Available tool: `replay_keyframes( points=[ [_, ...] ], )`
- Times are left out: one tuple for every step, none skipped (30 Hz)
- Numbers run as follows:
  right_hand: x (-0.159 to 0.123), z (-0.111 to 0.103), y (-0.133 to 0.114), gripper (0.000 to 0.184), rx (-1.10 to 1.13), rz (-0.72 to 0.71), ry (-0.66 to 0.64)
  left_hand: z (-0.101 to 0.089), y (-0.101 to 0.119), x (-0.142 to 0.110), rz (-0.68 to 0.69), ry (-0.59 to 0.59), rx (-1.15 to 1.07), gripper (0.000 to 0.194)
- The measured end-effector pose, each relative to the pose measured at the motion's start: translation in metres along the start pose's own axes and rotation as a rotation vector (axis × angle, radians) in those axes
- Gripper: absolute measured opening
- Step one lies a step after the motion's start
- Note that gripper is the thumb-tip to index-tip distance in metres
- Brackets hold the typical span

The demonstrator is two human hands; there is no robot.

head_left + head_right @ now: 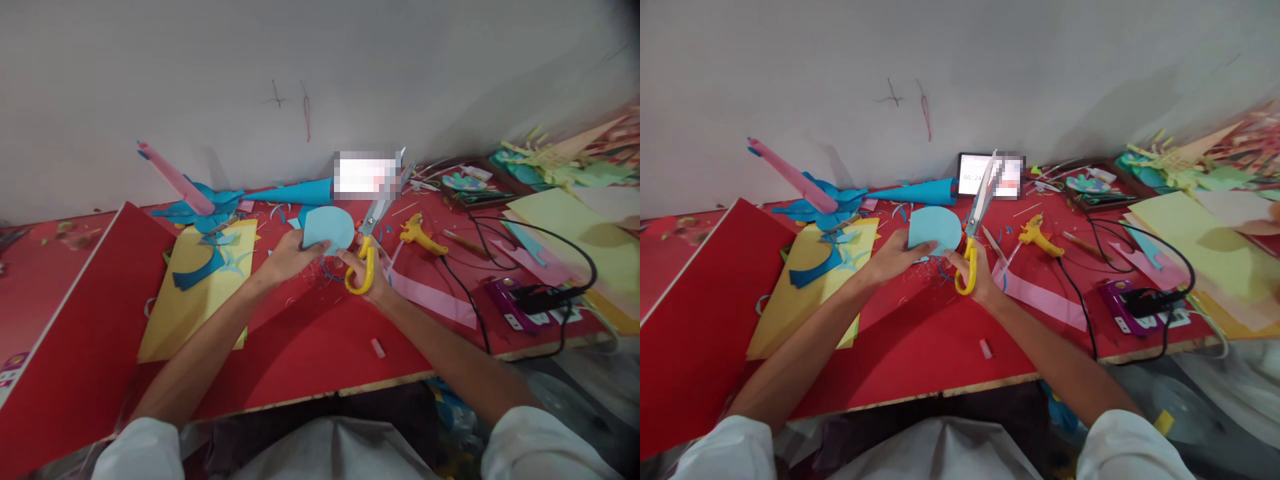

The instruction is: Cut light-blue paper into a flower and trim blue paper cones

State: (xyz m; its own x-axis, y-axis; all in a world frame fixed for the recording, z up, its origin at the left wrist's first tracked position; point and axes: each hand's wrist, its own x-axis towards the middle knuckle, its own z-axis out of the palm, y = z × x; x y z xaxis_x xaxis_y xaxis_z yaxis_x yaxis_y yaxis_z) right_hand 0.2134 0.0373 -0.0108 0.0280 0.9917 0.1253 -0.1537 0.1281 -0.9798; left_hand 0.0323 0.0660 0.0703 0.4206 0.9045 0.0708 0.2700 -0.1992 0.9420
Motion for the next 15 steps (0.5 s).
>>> replay_keyframes(
  points=[
    [0.0,0.001,0.0,0.046,0.003,-0.012,0.016,-0.002,-0.001,0.002,0.026,0.039,0.015,0.034],
    [0.001,0.001,0.0,0.046,0.01,-0.027,0.037,-0.005,-0.002,0.003,0.054,0.078,0.019,0.037],
    [0.001,0.001,0.0,0.046,0.014,-0.038,0.06,-0.008,-0.002,0.005,0.081,0.122,0.015,0.038],
    [0.001,0.002,0.0,0.047,0.013,-0.037,0.067,-0.011,-0.002,0.006,0.106,0.166,0.007,0.038],
    [0.002,0.002,0.0,0.047,0.014,-0.035,0.072,-0.014,-0.001,0.007,0.125,0.201,-0.005,0.036],
    [0.002,0.002,0.0,0.048,0.018,-0.033,0.076,-0.017,-0.001,0.008,0.138,0.228,-0.011,0.032],
    [0.002,0.002,0.001,0.048,0.024,-0.034,0.079,-0.02,0.0,0.008,0.15,0.241,-0.01,0.028],
    [0.002,0.002,0.001,0.049,0.028,-0.035,0.084,-0.022,0.001,0.008,0.159,0.249,0.002,0.024],
    [0.002,0.002,0.001,0.049,0.029,-0.035,0.091,-0.024,0.001,0.008,0.169,0.261,0.027,0.021],
    [0.002,0.002,0.002,0.049,0.027,-0.033,0.098,-0.025,0.001,0.008,0.18,0.272,0.059,0.019],
    [0.002,0.001,0.002,0.049,0.023,-0.028,0.104,-0.026,0.001,0.008,0.191,0.284,0.092,0.017],
    [0.002,0.001,0.003,0.048,0.019,-0.021,0.107,-0.026,0.001,0.007,0.201,0.296,0.121,0.016],
    [0.002,0.001,0.003,0.048,0.015,-0.016,0.107,-0.026,0.001,0.007,0.208,0.309,0.142,0.015],
    [0.002,0.0,0.003,0.048,0.009,-0.012,0.103,-0.025,0.001,0.007,0.214,0.32,0.158,0.015],
    [0.002,0.0,0.003,0.047,0.003,-0.012,0.099,-0.025,0.002,0.006,0.219,0.328,0.171,0.015]
  ],
)
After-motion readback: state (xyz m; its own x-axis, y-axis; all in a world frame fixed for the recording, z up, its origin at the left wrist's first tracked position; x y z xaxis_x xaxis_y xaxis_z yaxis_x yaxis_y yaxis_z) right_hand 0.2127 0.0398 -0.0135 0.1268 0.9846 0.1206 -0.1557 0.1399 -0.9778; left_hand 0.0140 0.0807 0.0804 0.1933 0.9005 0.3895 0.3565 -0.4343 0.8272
